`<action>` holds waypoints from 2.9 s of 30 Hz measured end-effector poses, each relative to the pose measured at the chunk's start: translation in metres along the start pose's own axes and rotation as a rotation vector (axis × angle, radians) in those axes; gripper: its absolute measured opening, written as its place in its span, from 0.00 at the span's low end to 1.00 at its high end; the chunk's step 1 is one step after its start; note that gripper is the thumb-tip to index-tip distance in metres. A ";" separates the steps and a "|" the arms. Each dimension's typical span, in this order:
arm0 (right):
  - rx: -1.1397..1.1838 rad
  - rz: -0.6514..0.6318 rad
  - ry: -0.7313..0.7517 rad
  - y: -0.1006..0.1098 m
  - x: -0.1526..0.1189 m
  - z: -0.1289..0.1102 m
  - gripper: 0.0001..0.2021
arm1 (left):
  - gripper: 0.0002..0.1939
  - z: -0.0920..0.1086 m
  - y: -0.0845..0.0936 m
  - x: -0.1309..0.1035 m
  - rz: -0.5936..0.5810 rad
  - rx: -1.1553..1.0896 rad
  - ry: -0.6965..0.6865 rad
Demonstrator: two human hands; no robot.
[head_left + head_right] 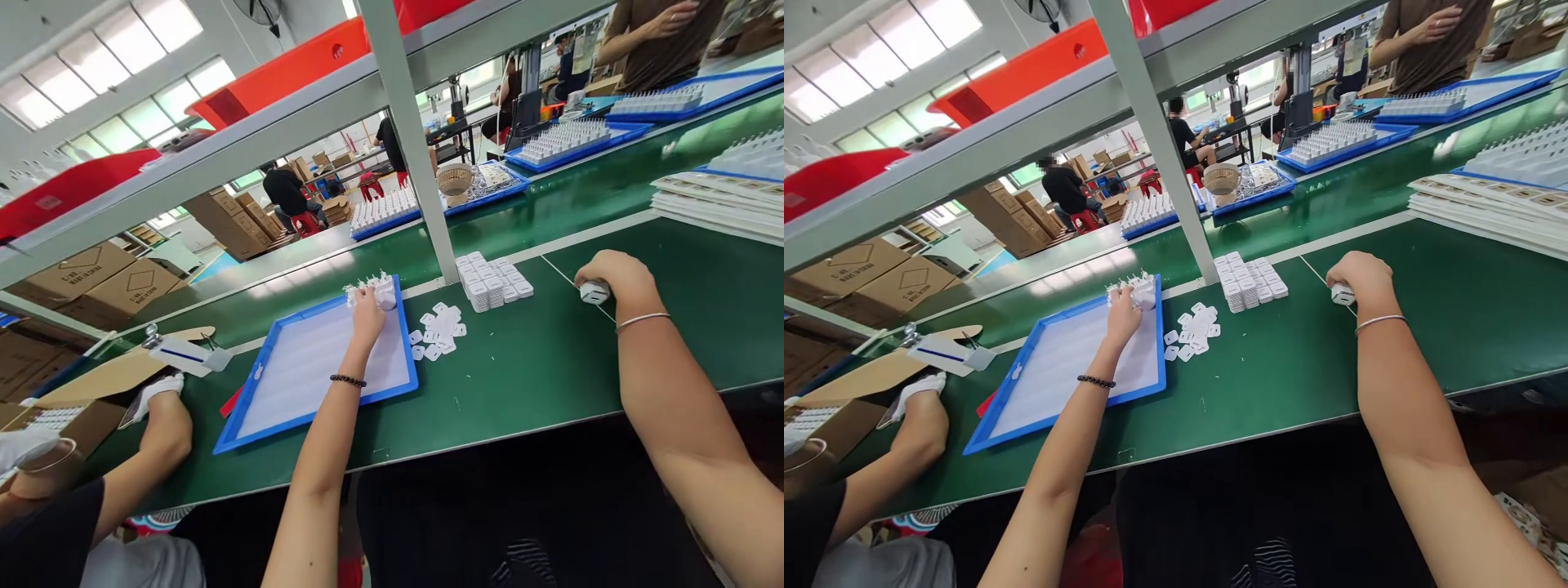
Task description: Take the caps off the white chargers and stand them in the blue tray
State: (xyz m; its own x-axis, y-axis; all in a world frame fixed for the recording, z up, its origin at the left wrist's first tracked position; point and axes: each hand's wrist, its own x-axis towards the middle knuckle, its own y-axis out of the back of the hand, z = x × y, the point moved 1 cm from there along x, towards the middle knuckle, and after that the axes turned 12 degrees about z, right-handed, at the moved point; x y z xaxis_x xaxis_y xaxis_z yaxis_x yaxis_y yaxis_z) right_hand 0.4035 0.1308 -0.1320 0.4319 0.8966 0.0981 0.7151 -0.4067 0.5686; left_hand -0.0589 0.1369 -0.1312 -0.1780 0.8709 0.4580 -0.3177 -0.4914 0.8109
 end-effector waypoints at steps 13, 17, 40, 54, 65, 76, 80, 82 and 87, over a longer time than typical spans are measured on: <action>0.772 -0.645 -0.230 -0.066 -0.076 -0.084 0.07 | 0.20 0.047 0.029 -0.039 0.026 -0.228 -0.159; 0.902 -0.691 -0.320 -0.114 -0.120 -0.090 0.03 | 0.31 0.080 0.034 -0.088 -0.190 -0.387 -0.638; -0.211 -0.496 0.767 -0.155 -0.132 -0.069 0.15 | 0.09 0.072 0.042 -0.092 -0.175 -0.823 -0.046; -0.003 -0.351 0.607 -0.152 -0.130 -0.067 0.10 | 0.15 0.072 0.030 -0.094 -0.260 -0.928 0.105; 0.722 -0.879 0.044 -0.133 -0.150 -0.081 0.15 | 0.17 0.072 0.018 -0.101 -0.241 -1.065 0.217; 0.235 -0.396 0.840 -0.117 -0.154 -0.085 0.09 | 0.17 0.072 0.026 -0.099 -0.313 -0.897 -0.027; 0.499 -0.485 0.490 -0.104 -0.144 -0.091 0.13 | 0.19 0.073 0.025 -0.100 -0.323 -0.867 -0.068; 0.673 -0.605 0.308 -0.099 -0.141 -0.094 0.17 | 0.19 0.073 0.025 -0.101 -0.345 -0.846 -0.093; 0.773 -0.765 0.227 -0.093 -0.143 -0.099 0.15 | 0.18 0.075 0.026 -0.103 -0.323 -0.836 -0.137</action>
State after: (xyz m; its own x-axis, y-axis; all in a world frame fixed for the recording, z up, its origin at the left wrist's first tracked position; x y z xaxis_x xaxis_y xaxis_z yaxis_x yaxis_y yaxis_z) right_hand 0.2205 0.0577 -0.1184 -0.3242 0.9368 0.1312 0.9342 0.3389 -0.1113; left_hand 0.0207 0.0342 -0.1301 0.1331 0.9321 0.3369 -0.9149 -0.0152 0.4034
